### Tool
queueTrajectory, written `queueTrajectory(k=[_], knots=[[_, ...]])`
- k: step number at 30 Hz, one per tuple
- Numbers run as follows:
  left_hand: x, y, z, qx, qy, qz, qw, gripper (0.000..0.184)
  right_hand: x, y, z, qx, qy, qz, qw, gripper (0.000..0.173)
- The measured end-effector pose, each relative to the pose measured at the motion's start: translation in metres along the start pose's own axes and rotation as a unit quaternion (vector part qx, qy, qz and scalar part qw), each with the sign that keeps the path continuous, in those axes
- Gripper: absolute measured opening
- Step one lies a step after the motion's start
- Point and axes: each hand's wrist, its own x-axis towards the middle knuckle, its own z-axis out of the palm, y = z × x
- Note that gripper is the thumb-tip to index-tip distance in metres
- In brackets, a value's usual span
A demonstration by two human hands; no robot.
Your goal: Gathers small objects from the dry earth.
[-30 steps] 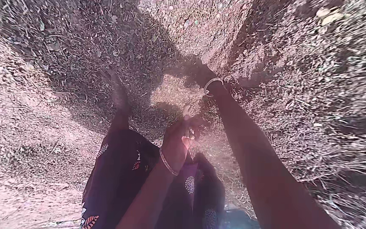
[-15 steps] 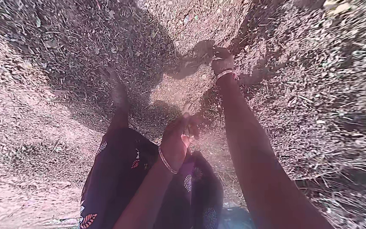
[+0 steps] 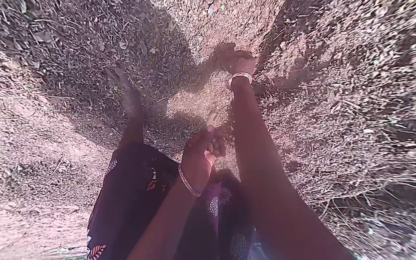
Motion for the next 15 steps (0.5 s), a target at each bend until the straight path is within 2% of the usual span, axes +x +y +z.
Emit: queueTrajectory(k=[2,4,7,9,11,14,15], knots=[[0.000,-0.001,-0.001,-0.002,-0.001,0.001,1.000,0.039,0.024,-0.006,-0.009,-0.123,-0.032,0.034,0.991,0.035],[-0.001,-0.003,-0.002,-0.002,0.001,-0.003,1.000,0.038,0.036,-0.013,-0.012,-0.122,-0.053,0.014,0.991,0.039],[-0.002,-0.004,-0.003,-0.002,-0.006,-0.003,1.000,0.039,0.028,-0.015,-0.010,0.100,-0.078,-0.064,0.990,0.032],[-0.002,-0.002,-0.003,0.002,-0.009,0.003,1.000,0.041,0.018,-0.019,-0.008,0.142,-0.096,-0.073,0.983,0.030],[-0.002,-0.002,-0.002,0.002,-0.010,0.003,1.000,0.042,0.019,-0.015,-0.007,0.097,-0.084,-0.034,0.991,0.028],[-0.002,-0.002,-0.003,-0.008,-0.014,0.003,1.000,0.041,0.046,-0.008,-0.007,-0.082,-0.053,0.009,0.995,0.034],[-0.001,-0.002,-0.003,-0.014,-0.012,0.002,1.000,0.041,0.051,-0.007,-0.009,-0.067,-0.039,0.010,0.997,0.033]])
